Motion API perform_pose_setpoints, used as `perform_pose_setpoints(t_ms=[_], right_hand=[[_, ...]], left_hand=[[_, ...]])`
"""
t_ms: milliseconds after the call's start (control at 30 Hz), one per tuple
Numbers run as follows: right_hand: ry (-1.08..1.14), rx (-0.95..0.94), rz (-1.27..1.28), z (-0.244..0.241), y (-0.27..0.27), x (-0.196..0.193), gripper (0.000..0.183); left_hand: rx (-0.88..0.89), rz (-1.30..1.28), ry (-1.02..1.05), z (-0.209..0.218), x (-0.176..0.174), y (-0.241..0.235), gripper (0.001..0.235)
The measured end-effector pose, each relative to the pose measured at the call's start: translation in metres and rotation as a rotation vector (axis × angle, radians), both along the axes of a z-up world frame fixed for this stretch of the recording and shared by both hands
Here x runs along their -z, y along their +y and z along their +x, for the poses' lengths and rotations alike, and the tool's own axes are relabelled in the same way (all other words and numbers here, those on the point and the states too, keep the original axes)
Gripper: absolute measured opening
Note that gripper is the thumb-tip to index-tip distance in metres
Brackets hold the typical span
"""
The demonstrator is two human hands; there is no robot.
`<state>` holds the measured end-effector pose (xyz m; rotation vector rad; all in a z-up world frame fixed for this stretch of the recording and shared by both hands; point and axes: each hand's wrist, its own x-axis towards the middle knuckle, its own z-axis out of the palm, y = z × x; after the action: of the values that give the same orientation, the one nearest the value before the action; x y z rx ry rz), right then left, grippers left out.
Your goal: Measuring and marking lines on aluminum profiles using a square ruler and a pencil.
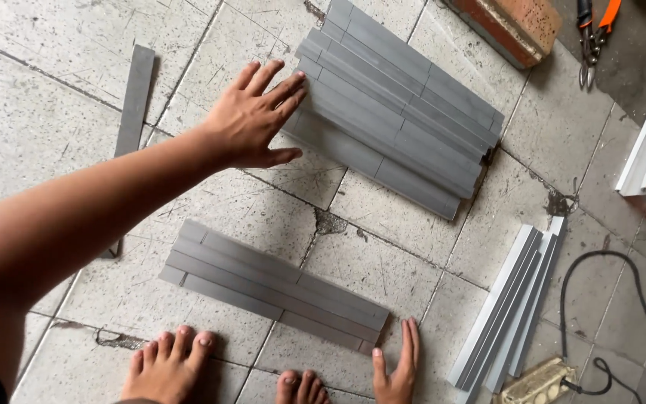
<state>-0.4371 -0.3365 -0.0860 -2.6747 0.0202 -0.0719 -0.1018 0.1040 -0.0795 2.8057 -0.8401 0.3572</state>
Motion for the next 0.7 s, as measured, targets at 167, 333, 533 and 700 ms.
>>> perform_pose_setpoints(t_ms=[167,333,533,700], right_hand=[[-0.072,0.009,0.046,-0.003,-0.005,0.012,0.071],[-0.033,0.012,0.021,-0.010,-0.032,0.033,0.074],[0.004,-0.006,0.022,-0.013,-0.049,0.042,0.076],[-0.039,-0.034,0.029,-0.015,-0.069,0.058,0.076]], left_hand=[[0.008,0.022,-0.045,0.006,-0.003,0.005,0.101],[-0.004,-0.052,-0.058,0.036,-0.008,0.002,0.098],[-0.013,-0.035,-0.120,0.048,-0.010,0.001,0.090],[-0.016,-0.045,-0.114,0.049,-0.007,0.002,0.088]])
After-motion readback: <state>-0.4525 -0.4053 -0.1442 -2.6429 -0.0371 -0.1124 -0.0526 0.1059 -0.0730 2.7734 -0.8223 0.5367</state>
